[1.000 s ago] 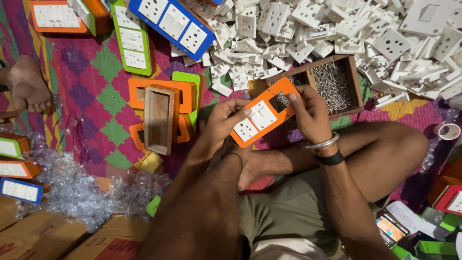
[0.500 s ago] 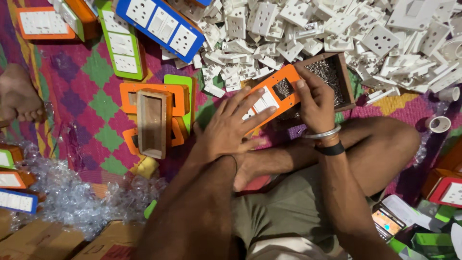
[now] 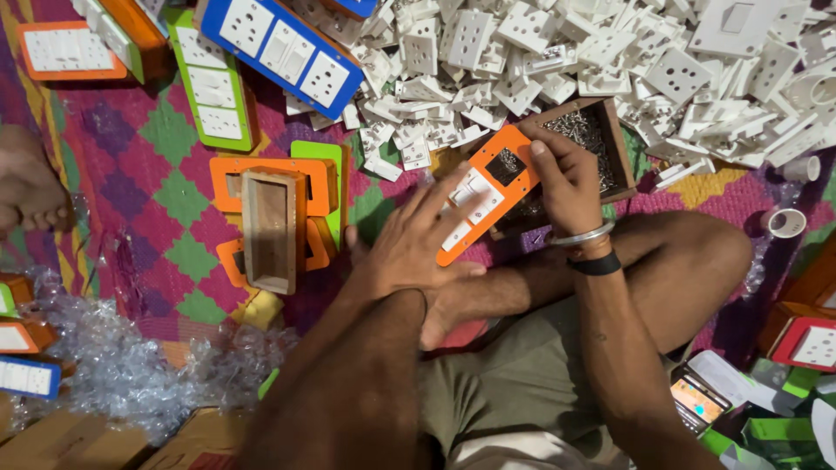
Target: The person sits on a patterned mat and assembles electrical socket units. They pick up orange plastic frames, insert white socket modules, and secure them with screws from a nearby wooden box. Completed units are placed aside while the person continues the repetitive assembly process.
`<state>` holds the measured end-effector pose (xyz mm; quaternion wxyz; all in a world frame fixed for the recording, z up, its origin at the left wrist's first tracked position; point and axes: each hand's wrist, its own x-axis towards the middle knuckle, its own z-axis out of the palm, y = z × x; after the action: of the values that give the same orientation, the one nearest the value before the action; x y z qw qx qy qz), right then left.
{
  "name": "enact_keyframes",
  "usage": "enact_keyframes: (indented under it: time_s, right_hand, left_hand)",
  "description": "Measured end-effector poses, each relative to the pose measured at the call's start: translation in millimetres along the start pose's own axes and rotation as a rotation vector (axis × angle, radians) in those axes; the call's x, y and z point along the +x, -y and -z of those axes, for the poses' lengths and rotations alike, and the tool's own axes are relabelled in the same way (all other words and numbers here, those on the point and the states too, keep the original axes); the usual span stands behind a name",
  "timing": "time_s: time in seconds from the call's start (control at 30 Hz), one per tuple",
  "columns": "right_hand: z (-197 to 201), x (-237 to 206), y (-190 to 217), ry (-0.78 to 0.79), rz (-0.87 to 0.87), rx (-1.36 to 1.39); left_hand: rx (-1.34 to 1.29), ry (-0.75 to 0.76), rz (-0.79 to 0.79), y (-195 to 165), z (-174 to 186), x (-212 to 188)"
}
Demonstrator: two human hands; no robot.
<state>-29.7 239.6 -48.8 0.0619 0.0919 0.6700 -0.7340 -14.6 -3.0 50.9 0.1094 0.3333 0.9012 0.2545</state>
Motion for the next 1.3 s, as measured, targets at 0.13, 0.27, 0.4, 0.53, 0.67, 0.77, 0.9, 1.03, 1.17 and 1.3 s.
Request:
enact_keyframes:
  time_s: [0.13,0.27,0.4,0.53,0.67,0.77,0.9,1.03,1.17,1.3]
  right_hand:
    - [-6,-3,3,0.018,0.033,-0.005]
    - [-18,-10,7,0.034,0.049,-0.006]
    - [-27,-18,11,0.061,0.048,0.016]
    - [-30,-18,15,0.071,0.035,-0.051]
    - [-32,-19,13,0.079,0.059,-0.029]
    - [-31,-22,7,0.038,0.052,-0.069]
    - [-29,-24,-2,-0.034,-0.053,-0.09]
    - [-30,-24,-7,-0.057,-0.019,-0.144]
    - [-29,-24,-5,-0.051,0.041,-0.157]
    - [-27,-18,-1,-0.08,-0.19,-0.065]
  left_hand:
    - [-0.502,-0.194,0.373,-4,0,-2]
    - [-0.546,-0.176,0.427,21,-16,4]
    - [-0.752,-0.073,0.507,36,-28,-11]
    - [-0.838,-0.071,0.431,39,-30,-17]
    - [-0.83,-0.047,0.407,40,-29,-14]
    - [-0.687,-0.065,0.392,38,-31,-15]
    - [-0.519,-0.115,0.362,33,-39,-15]
    - [-0.496,-0.141,0.308,30,-39,-10]
    - [-0.522,-0.04,0.446,22,-34,-12]
    - [-0.356,-0.056,0.2,15,-18,-16]
